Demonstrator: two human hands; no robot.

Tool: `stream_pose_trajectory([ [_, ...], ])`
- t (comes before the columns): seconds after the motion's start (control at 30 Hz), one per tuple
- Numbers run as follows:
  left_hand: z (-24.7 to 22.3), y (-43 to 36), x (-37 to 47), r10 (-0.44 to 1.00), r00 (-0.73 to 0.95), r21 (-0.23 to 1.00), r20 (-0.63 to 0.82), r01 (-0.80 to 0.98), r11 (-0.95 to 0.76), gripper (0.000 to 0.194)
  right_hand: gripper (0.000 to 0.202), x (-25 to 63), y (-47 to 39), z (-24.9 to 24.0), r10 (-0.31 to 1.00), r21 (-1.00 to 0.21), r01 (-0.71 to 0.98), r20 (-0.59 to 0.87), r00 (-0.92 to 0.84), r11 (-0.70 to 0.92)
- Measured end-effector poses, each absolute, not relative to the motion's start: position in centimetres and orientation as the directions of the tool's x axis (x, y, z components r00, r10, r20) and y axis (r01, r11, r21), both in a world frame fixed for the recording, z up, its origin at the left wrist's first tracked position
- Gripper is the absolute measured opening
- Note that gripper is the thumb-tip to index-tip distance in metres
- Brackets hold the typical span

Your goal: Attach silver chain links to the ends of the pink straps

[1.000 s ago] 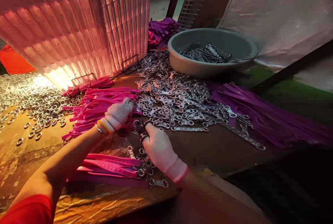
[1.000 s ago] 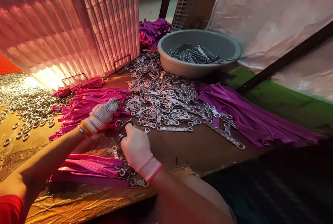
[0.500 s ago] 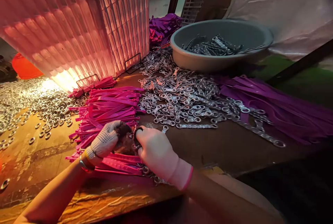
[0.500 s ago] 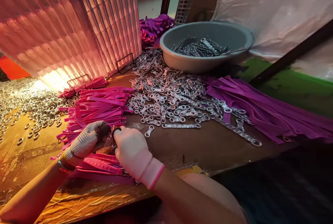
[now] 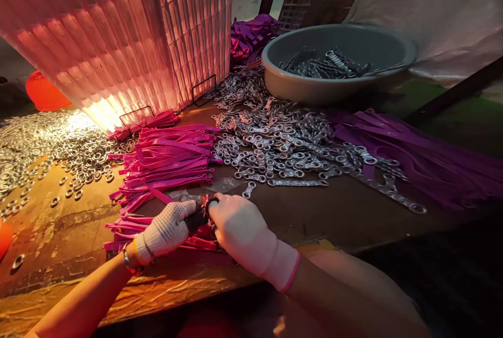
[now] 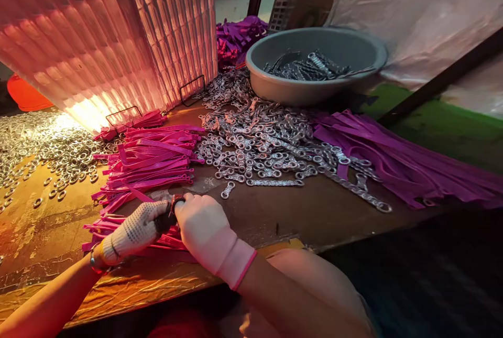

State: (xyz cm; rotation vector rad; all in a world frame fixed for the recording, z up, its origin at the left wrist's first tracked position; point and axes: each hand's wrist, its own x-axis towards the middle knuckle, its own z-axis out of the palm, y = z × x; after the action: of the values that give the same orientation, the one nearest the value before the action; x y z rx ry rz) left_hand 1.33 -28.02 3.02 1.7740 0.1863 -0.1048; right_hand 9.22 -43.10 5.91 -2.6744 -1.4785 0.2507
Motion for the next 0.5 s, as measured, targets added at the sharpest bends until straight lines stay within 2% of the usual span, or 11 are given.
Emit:
stream_pose_trajectory([
  [0.1,2.4,-27.9,0.9,0.148,0.956,0.951,-0.255,0.275,-0.141,0.030,0.033,9.4,-42.7,6.4,0.835,-0.228,0.803,-0.156,0.528,-0.551],
  [0.2,2.0,-27.8,0.3,0.205,0.960,0.946,-0.190,0.235,-0.223,0.027,0.033,9.5,-42.5,6.1,0.799,-0.269,0.752,-0.229,0.556,-0.601],
  [0.27,1.6,-27.9,0.1,0.197,0.972,0.940,-0.129,0.183,-0.289,0.024,0.031,9.4,-42.5,5.5,0.791,-0.251,0.751,-0.245,0.561,-0.611],
  [0.33,1.0,-28.1,-0.1,0.161,0.982,0.936,-0.095,0.143,-0.323,0.022,0.028,9.2,-42.8,4.9,0.835,-0.225,0.807,-0.224,0.503,-0.546],
  [0.43,0.1,-28.4,-0.1,0.118,0.990,0.919,-0.082,0.121,-0.375,0.022,0.026,8.9,-43.0,4.2,0.891,-0.184,0.882,-0.228,0.391,-0.434],
  [0.5,0.3,-28.3,-0.1,0.090,0.992,0.900,-0.089,0.119,-0.419,0.023,0.026,8.8,-43.0,3.9,0.892,-0.168,0.894,-0.266,0.365,-0.416],
])
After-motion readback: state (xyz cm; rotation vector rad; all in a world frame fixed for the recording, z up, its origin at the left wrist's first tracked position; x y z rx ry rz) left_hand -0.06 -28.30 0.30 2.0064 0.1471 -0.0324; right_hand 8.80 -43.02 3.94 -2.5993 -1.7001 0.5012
